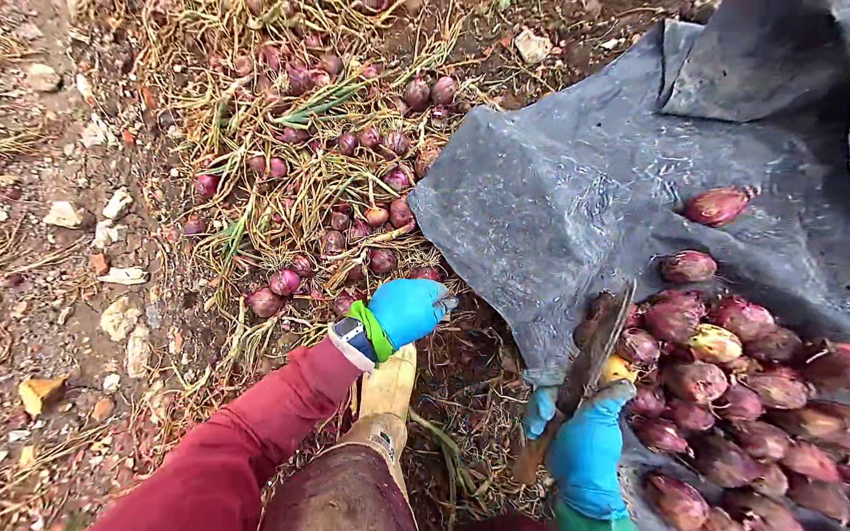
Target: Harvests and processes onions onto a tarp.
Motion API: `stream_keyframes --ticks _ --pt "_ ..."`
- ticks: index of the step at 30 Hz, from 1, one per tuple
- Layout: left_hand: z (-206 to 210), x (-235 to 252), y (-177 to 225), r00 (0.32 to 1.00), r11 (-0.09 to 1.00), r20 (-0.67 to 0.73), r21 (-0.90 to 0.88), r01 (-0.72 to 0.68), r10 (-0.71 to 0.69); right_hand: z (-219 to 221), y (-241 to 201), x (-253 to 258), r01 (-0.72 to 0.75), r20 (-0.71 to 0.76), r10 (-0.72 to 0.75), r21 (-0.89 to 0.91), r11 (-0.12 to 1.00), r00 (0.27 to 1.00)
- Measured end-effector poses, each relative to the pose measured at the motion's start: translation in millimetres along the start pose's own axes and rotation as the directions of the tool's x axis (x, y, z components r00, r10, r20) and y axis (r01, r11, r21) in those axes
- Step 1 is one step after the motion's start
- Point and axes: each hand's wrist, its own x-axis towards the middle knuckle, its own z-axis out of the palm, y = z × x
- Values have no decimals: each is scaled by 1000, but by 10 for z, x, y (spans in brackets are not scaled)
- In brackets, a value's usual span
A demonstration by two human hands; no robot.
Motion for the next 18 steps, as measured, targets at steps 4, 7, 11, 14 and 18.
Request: stream_keyframes --ticks 4,7,11,14,18 --pt "-44 393 -740 910 941 -259 -187 282 -324 -118 79 -32 -56 -46 54 -30 998 997" --pt "83 898 -919 929 952 -210 -51 301 -305 19 349 -130 -138 34 141 -68 988 989" --pt "307 1296 -1126 907 888 -98 186 421 -410 215 639 -240 -244 92 253 -100 965 963" --pt "375 1208 -1130 894 867 -67 225 445 -442 190 698 -353 -236 126 248 -103 966 961" --pt "612 673 -1137 975 954 -65 204 221 -212 0 768 -414 -263 96 267 -54 963 959"
